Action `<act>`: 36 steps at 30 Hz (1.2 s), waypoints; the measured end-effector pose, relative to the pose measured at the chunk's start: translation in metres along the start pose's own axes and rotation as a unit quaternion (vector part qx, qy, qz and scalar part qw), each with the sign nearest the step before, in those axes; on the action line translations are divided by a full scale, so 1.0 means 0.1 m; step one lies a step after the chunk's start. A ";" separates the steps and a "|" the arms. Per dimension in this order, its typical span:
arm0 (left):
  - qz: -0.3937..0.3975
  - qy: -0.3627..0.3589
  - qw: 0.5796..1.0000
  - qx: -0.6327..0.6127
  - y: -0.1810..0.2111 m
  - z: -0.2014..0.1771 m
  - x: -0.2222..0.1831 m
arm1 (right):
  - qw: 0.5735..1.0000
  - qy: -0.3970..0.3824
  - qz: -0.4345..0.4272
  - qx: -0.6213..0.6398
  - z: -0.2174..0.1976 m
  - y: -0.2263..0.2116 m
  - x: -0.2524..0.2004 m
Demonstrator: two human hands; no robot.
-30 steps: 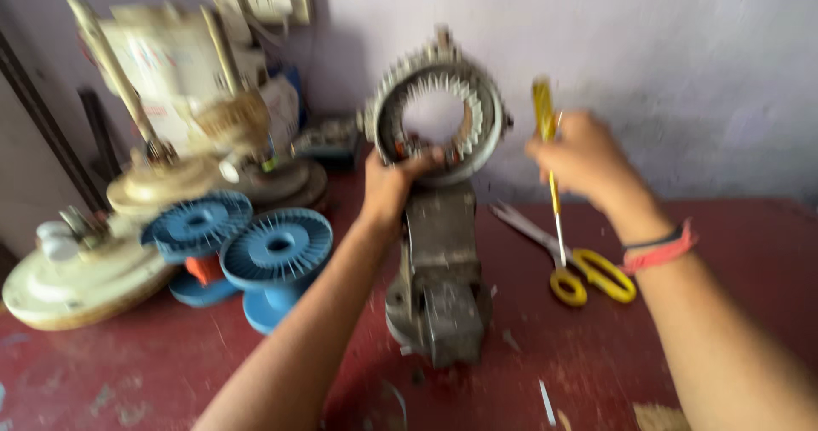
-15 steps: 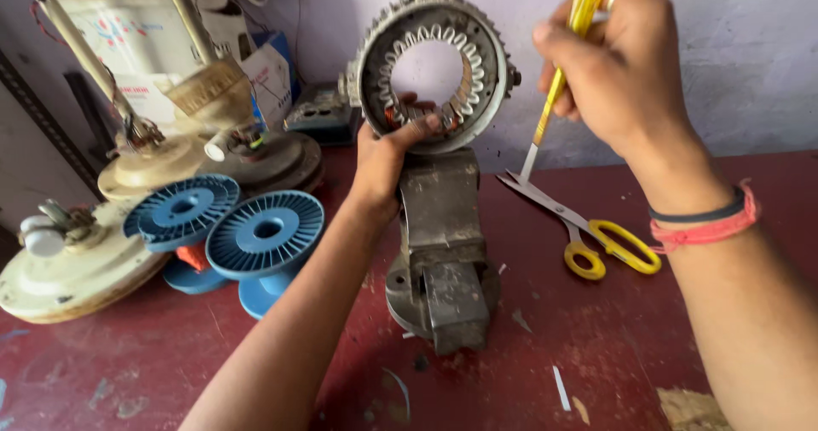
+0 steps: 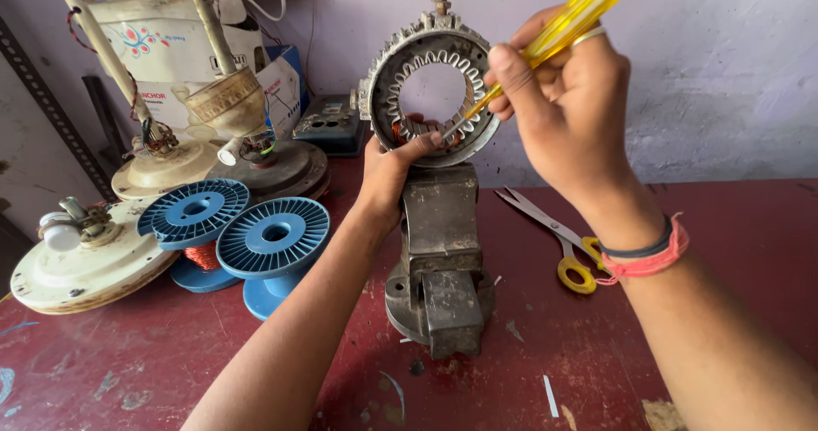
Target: The person uses a yellow-handled screwdriver to press and adjust copper windings inside a motor stator held in a bench vise. The person repeatedly taps and pushes the windings into the stator slots while rotating the stator to access different sections.
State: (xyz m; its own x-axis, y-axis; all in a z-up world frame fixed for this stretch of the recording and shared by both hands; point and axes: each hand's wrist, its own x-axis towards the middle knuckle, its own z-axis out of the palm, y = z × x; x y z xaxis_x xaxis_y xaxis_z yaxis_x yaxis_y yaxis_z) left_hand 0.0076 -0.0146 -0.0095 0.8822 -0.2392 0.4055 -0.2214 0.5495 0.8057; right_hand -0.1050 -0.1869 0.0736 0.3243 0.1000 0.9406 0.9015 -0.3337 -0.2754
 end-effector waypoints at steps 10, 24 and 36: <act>-0.017 -0.012 1.000 0.018 0.07 -0.01 0.01 | 0.994 -0.057 0.021 -0.092 0.11 -0.04 0.03; 0.000 -0.025 0.998 0.049 0.09 -0.02 -0.02 | 0.998 -0.007 -0.063 -0.005 0.39 0.42 -0.46; 0.012 -0.029 0.998 0.060 0.08 -0.04 0.00 | 0.988 0.117 -0.090 0.048 0.41 0.42 -0.57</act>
State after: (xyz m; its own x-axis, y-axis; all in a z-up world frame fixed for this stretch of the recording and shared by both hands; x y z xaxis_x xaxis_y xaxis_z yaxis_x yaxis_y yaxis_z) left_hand 0.0072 -0.0069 -0.0048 0.8512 -0.2754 0.4468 -0.2932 0.4567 0.8400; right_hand -0.0740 -0.1681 -0.0002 0.0914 -0.0744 0.9930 0.9649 -0.2397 -0.1068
